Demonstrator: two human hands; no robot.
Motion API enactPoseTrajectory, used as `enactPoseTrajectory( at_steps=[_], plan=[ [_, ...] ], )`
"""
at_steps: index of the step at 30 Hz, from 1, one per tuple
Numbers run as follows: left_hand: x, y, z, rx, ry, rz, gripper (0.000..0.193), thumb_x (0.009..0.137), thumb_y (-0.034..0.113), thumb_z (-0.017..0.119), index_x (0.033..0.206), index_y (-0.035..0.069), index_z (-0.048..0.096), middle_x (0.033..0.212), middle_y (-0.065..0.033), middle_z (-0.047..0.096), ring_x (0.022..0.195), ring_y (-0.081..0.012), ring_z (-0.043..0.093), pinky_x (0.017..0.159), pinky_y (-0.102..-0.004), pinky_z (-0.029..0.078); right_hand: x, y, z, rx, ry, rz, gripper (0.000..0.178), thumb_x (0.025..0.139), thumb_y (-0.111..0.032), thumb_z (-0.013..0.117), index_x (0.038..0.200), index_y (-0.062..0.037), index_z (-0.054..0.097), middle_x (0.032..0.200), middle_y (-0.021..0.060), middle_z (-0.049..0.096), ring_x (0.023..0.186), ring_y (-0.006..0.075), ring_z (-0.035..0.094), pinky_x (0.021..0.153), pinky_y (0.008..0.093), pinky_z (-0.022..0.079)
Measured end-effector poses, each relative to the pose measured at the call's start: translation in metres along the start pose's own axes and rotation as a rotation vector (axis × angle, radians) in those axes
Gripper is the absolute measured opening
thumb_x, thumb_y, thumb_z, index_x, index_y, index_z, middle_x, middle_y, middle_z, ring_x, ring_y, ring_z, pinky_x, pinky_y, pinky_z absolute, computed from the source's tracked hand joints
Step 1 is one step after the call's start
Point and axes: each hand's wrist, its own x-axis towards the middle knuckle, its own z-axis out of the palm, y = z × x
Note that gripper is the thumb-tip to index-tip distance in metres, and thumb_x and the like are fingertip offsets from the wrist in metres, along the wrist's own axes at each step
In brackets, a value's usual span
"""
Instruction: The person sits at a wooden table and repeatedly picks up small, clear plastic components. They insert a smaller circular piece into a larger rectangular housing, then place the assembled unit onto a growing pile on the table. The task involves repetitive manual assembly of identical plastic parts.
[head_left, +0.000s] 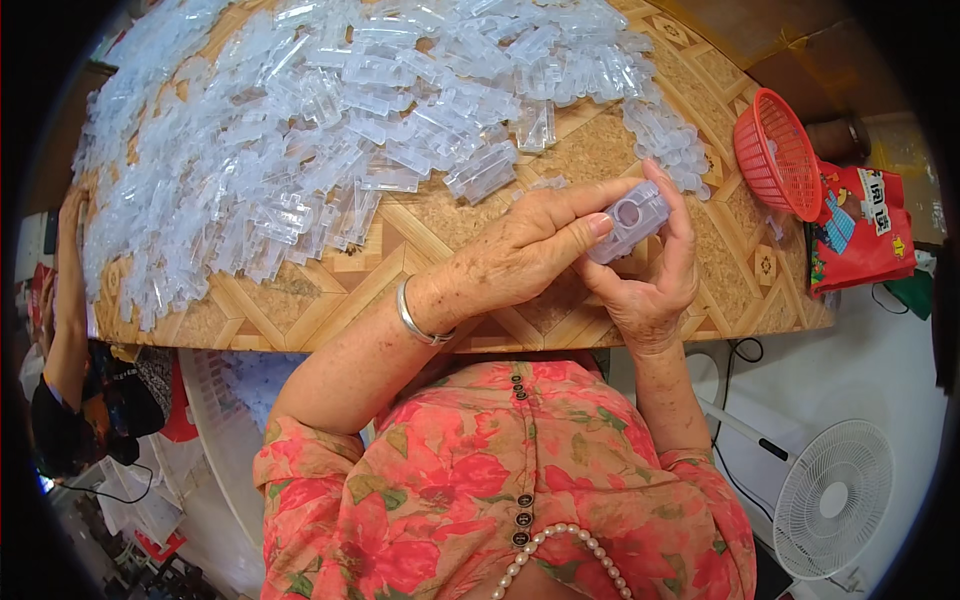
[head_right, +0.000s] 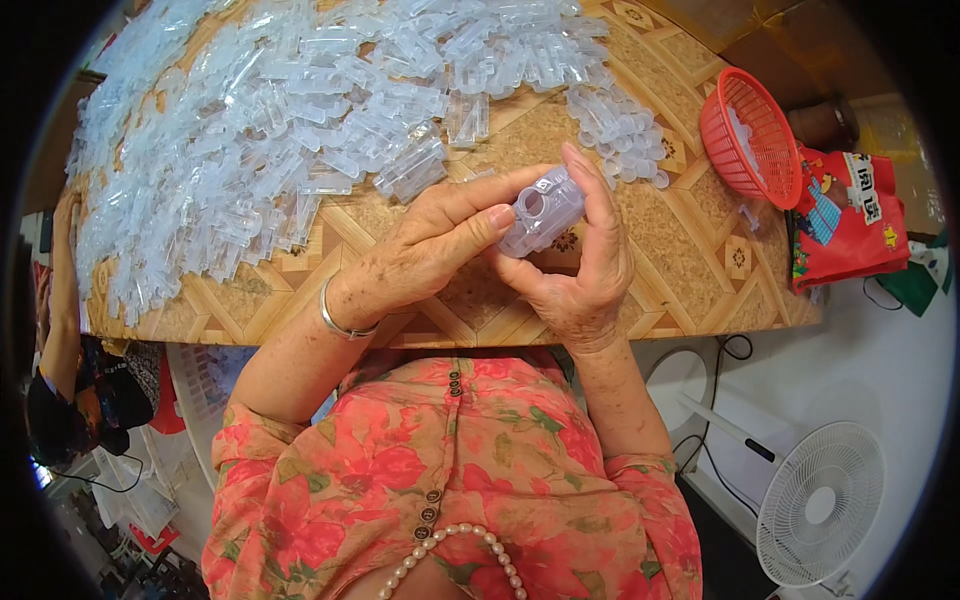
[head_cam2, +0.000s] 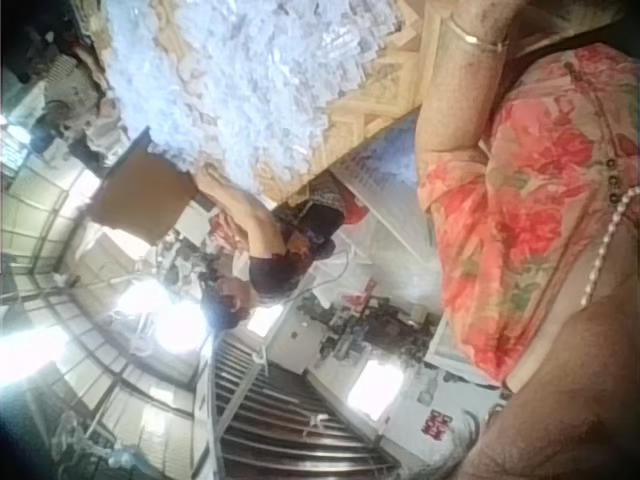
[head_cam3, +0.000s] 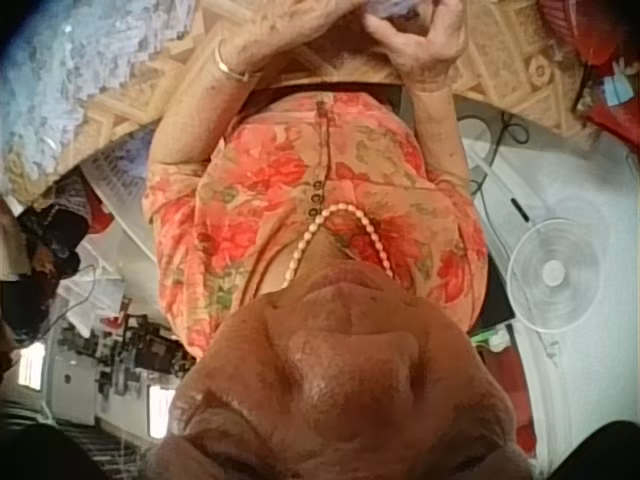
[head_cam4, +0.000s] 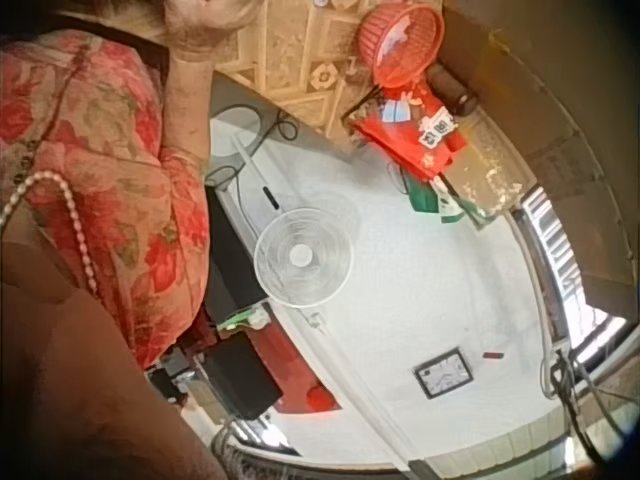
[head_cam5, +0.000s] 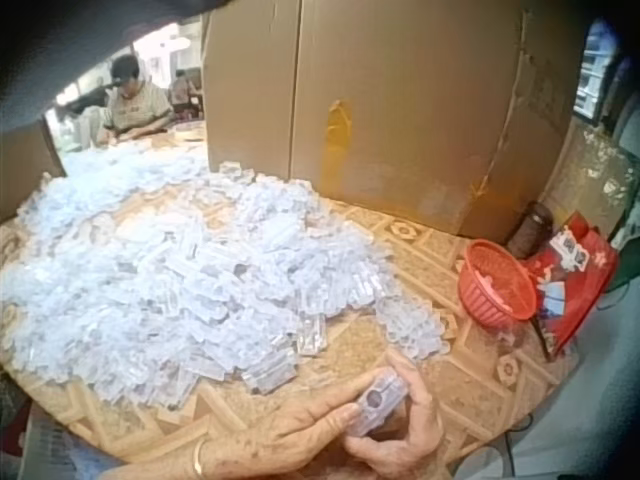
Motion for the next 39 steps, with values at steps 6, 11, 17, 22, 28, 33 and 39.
enactPoseTrajectory(
  at_steps=[6, 11, 17, 22, 28, 33, 39],
  plan=[
    [0.0, -0.002, -0.002, -0.015, -0.011, -0.036, 0.048, 0.112, 0.025, 0.049, 0.152, -0.001, 0.051, 0.135, -0.0097, 0.067, 0.123, -0.0152, 0.059, 0.106, -0.0314, 0.047, -0.003, 0.002, 0.004, -0.045, 0.006, 0.004, 0.091, 0.071, -0.017, 0.095, 0.146, 0.0031, 0.048, 0.145, 0.0212, 0.059, 0.131, 0.0368, 0.061, 0.109, 0.0435, 0.051],
    [-0.001, -0.003, 0.0, -0.008, 0.029, -0.012, 0.047, 0.112, 0.023, 0.05, 0.151, -0.002, 0.051, 0.135, -0.009, 0.068, 0.122, -0.0146, 0.06, 0.105, -0.031, 0.048, -0.003, 0.003, 0.007, -0.064, 0.035, -0.029, 0.092, 0.07, -0.016, 0.095, 0.146, 0.0027, 0.048, 0.145, 0.0207, 0.059, 0.13, 0.0367, 0.061, 0.109, 0.0431, 0.052],
    [-0.001, -0.005, -0.004, 0.045, 0.014, -0.03, 0.046, 0.111, 0.023, 0.051, 0.151, 0.0, 0.052, 0.132, -0.0073, 0.069, 0.12, -0.0128, 0.06, 0.104, -0.0301, 0.048, -0.002, 0.004, 0.004, -0.069, -0.017, -0.017, 0.092, 0.07, -0.016, 0.095, 0.147, 0.002, 0.048, 0.144, 0.02, 0.06, 0.128, 0.0354, 0.064, 0.106, 0.0421, 0.054],
    [0.0, -0.004, -0.004, 0.016, 0.015, -0.044, 0.046, 0.11, 0.023, 0.053, 0.152, 0.002, 0.053, 0.126, -0.0054, 0.071, 0.115, -0.0109, 0.06, 0.101, -0.0287, 0.049, -0.001, 0.005, 0.002, -0.029, -0.044, 0.004, 0.092, 0.068, -0.016, 0.095, 0.146, 0.001, 0.049, 0.143, 0.019, 0.062, 0.124, 0.0333, 0.066, 0.103, 0.0406, 0.055],
    [-0.001, 0.0, -0.007, -0.097, -0.021, -0.19, 0.048, 0.109, 0.026, 0.057, 0.152, 0.004, 0.054, 0.123, -0.0032, 0.071, 0.109, -0.0089, 0.061, 0.097, -0.0273, 0.05, -0.002, 0.004, -0.001, 0.007, -0.057, 0.009, 0.094, 0.066, -0.017, 0.097, 0.145, -0.0003, 0.051, 0.142, 0.0169, 0.063, 0.121, 0.03, 0.068, 0.101, 0.0387, 0.056],
    [0.0, -0.003, -0.007, -0.176, -0.019, -0.226, 0.05, 0.109, 0.031, 0.057, 0.152, 0.004, 0.054, 0.122, -0.0034, 0.071, 0.108, -0.0097, 0.062, 0.098, -0.0278, 0.049, -0.002, 0.007, -0.001, 0.072, -0.056, 0.063, 0.094, 0.064, -0.02, 0.099, 0.144, -0.001, 0.052, 0.138, 0.0157, 0.065, 0.118, 0.0275, 0.069, 0.1, 0.0379, 0.056],
    [-0.001, -0.004, -0.01, -0.263, -0.05, -0.239, 0.051, 0.11, 0.033, 0.054, 0.152, 0.003, 0.053, 0.126, -0.0054, 0.071, 0.115, -0.0125, 0.063, 0.103, -0.0297, 0.048, -0.001, 0.005, -0.003, 0.102, -0.057, 0.077, 0.094, 0.066, -0.022, 0.099, 0.144, -0.001, 0.052, 0.137, 0.0158, 0.066, 0.117, 0.0265, 0.069, 0.1, 0.0376, 0.056]
  ],
)
